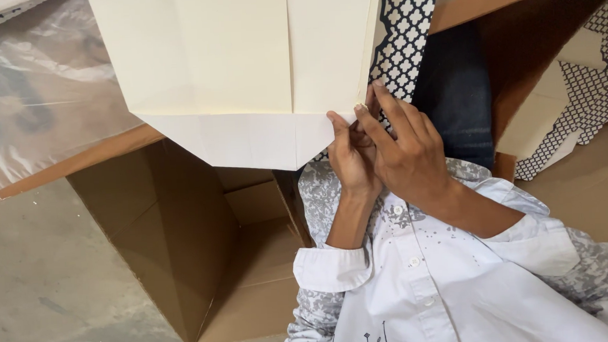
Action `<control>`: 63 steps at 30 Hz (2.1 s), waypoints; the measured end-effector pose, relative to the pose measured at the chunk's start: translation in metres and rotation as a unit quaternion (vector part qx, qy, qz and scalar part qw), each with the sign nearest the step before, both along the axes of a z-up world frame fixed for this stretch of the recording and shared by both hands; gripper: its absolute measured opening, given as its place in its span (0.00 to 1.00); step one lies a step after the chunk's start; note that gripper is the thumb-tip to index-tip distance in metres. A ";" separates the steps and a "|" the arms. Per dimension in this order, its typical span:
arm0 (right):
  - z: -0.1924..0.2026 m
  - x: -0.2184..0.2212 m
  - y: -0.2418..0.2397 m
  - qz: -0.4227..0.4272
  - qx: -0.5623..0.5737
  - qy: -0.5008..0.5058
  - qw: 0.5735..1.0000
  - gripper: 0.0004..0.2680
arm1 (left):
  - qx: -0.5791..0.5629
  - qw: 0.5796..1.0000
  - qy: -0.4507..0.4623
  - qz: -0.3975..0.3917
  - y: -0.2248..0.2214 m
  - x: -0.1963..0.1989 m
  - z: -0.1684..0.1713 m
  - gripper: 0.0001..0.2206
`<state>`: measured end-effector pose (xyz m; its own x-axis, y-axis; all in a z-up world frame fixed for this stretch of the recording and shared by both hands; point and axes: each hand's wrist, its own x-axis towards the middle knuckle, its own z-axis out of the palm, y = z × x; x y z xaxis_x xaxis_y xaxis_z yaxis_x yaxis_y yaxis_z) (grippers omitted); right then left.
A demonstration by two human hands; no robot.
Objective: Manually folding and gluing decorative paper boxes at a workstation.
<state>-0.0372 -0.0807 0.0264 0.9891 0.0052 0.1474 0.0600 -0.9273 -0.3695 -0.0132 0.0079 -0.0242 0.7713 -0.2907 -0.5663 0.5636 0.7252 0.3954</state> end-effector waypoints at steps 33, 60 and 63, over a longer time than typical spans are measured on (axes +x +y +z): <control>0.007 0.120 -0.110 0.081 -0.079 -0.093 0.989 0.24 | 0.071 0.993 -0.054 0.082 -0.005 0.007 0.005 0.23; -0.039 0.114 -0.133 0.153 -0.094 -0.175 0.968 0.26 | 0.060 0.994 -0.054 0.075 -0.001 0.005 0.008 0.22; -0.056 0.083 -0.109 0.152 -0.111 -0.128 0.974 0.22 | 0.047 0.994 -0.041 0.085 -0.003 0.006 0.004 0.21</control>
